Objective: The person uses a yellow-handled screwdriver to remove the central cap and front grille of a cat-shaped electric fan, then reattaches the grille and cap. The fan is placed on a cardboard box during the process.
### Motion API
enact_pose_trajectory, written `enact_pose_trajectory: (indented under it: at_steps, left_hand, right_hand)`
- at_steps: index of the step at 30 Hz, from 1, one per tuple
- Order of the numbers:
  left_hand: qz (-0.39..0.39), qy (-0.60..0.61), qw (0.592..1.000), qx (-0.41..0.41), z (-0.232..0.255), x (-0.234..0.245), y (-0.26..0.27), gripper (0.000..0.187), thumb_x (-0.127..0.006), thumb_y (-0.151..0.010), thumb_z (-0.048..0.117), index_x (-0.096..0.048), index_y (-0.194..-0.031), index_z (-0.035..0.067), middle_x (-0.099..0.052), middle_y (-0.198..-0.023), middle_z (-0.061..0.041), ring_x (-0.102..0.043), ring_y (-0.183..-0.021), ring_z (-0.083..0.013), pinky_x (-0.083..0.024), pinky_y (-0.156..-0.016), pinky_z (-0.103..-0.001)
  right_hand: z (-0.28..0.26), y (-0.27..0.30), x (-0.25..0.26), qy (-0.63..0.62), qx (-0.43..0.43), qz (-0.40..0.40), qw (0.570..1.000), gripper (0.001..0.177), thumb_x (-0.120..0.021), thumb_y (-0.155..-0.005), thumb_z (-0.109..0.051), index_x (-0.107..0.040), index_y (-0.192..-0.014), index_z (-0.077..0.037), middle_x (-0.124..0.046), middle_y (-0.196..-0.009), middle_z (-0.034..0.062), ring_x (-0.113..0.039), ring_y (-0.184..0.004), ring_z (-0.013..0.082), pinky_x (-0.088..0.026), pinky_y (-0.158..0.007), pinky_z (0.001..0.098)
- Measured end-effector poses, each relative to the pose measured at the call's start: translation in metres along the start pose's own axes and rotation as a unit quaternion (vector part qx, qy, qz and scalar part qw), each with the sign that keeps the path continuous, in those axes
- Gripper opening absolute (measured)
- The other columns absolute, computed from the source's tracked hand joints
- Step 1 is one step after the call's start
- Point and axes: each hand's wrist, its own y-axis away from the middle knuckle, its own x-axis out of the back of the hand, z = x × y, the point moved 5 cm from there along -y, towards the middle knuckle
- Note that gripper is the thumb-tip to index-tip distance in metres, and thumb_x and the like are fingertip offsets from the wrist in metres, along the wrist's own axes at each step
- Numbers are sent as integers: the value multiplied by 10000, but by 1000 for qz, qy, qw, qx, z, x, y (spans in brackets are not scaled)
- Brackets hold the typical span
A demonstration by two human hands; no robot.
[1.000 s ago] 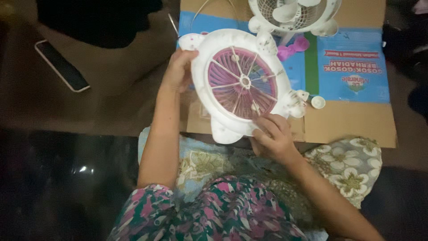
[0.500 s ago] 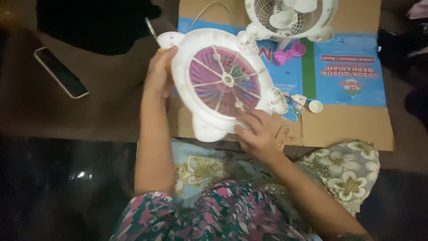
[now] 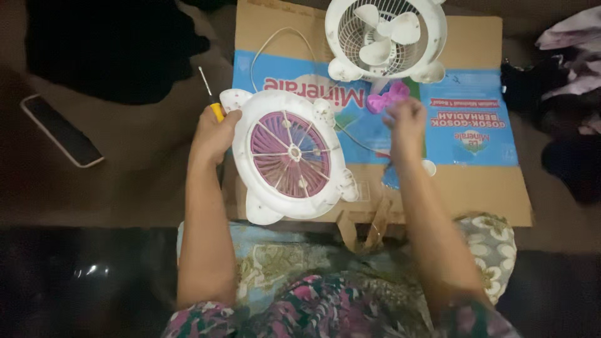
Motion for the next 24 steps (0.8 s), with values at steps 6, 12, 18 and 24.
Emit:
enact_pose_trajectory:
  at_steps: [6,12,18,24]
  left_hand:
    - [-5,-73,997,-22,-7,-14,-7,257,-697,-892,200,-684,-1032,-15,-714,-919,-84,-659,-821,-167,-532,-720,-349]
    - [86,-187,978,-16,-9,-9,-8,447,-758,-861,347,-589,-1015,-37,-709,-927,-170,-700,-838,-277,-546,-746,-400]
    - [100,-235,967,-21,-9,-10,-8,535,-764,-849,398,-546,-1072,-37,-695,-955,-228,-708,-889,-362,-548,-782,-443]
    - [82,-264,961,-1,-16,-13,-10,549,-742,-859,420,-554,-1086,-43,-695,-954,-235,-707,-913,-404,-541,-813,-479]
  right_hand:
    - [49,-152,19,-175,-145,-27,973,500,-606,-1025,-394,-556,-1311,13,-607,-1124,203,-658,-941,299,-624,-795,420]
    - [55,-163,18,-104,-170,-2,980,400,-563,-964,-311,-565,-1249,-29,-631,-1047,188,-678,-903,284,-652,-797,434]
    - [35,-140,8,-141,-163,-12,976,375,-520,-940,-178,-513,-1235,53,-672,-1148,287,-736,-1023,411,-658,-843,487]
    - [6,-73,1,-236,-37,-95,966,378,-543,-938,-73,-517,-1286,69,-642,-1249,232,-669,-1161,383,-574,-1005,539]
